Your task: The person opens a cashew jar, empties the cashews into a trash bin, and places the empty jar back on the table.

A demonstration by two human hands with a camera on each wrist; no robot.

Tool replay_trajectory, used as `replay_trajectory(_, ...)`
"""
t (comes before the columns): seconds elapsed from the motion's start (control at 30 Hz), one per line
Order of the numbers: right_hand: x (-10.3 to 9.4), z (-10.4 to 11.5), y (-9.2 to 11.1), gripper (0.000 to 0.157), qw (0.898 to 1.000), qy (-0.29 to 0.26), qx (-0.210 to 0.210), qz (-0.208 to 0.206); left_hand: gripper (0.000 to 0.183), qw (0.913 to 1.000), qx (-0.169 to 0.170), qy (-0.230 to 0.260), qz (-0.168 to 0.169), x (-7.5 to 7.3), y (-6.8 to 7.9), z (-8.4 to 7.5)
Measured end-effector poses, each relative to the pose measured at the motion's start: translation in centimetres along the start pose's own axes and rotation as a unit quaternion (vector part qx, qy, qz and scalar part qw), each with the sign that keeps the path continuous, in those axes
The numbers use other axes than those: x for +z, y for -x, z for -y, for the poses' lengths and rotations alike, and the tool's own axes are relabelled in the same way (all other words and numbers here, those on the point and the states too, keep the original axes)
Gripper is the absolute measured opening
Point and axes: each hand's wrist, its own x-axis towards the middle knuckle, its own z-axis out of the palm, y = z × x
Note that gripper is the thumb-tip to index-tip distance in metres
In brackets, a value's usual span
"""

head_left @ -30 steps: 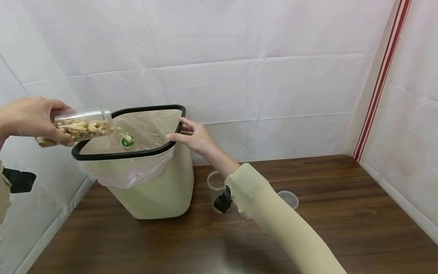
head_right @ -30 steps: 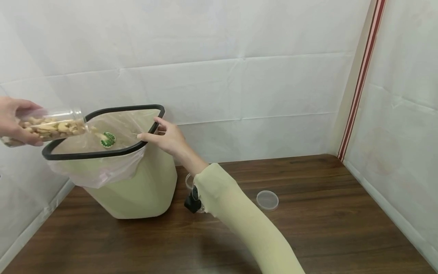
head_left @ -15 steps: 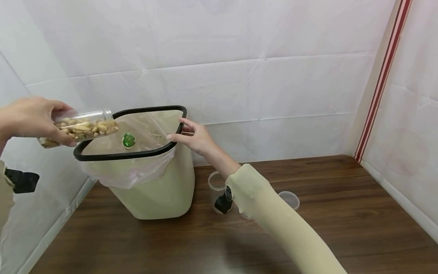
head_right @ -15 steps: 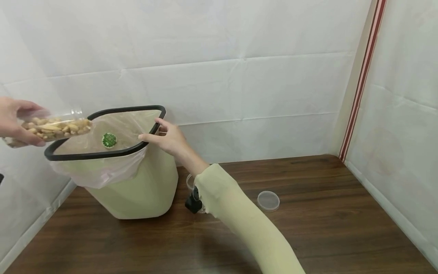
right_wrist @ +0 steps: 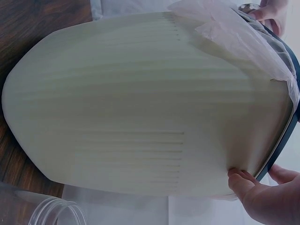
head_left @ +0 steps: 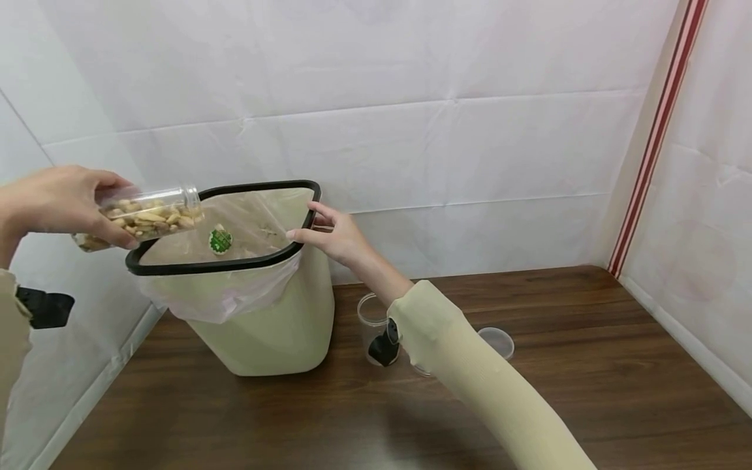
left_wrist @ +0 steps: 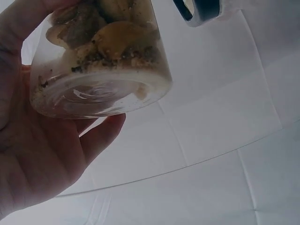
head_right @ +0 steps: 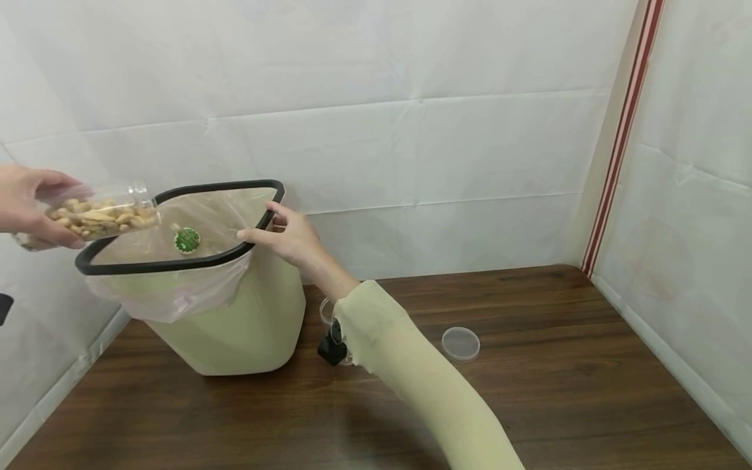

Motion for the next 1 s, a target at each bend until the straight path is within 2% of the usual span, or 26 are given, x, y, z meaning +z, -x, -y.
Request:
replay_trajectory(0.37, 0.0, -0.2, -0.2, 0.065, 1.0, 0.0, -0.004, -0.001, 0.075, 0.9999, 0.013, -0.006, 0.0, -0.1, -0.6, -1.0)
replay_trajectory(0.73, 0.1, -0.1, -0.2, 0.066, 1.0, 0.004, -0.005, 0.002, 0.077, 0.9998, 0.01, -0.015, 0.008, 0.1, -1.1, -0.9)
replay_trajectory(1.0, 0.2, -0.1, -0.2, 0.066, 1.0, -0.001, -0.009, 0.003, 0.078, 0.9991, 0.013, -0.038, 0.011, 0.0, -1.3, -0.9)
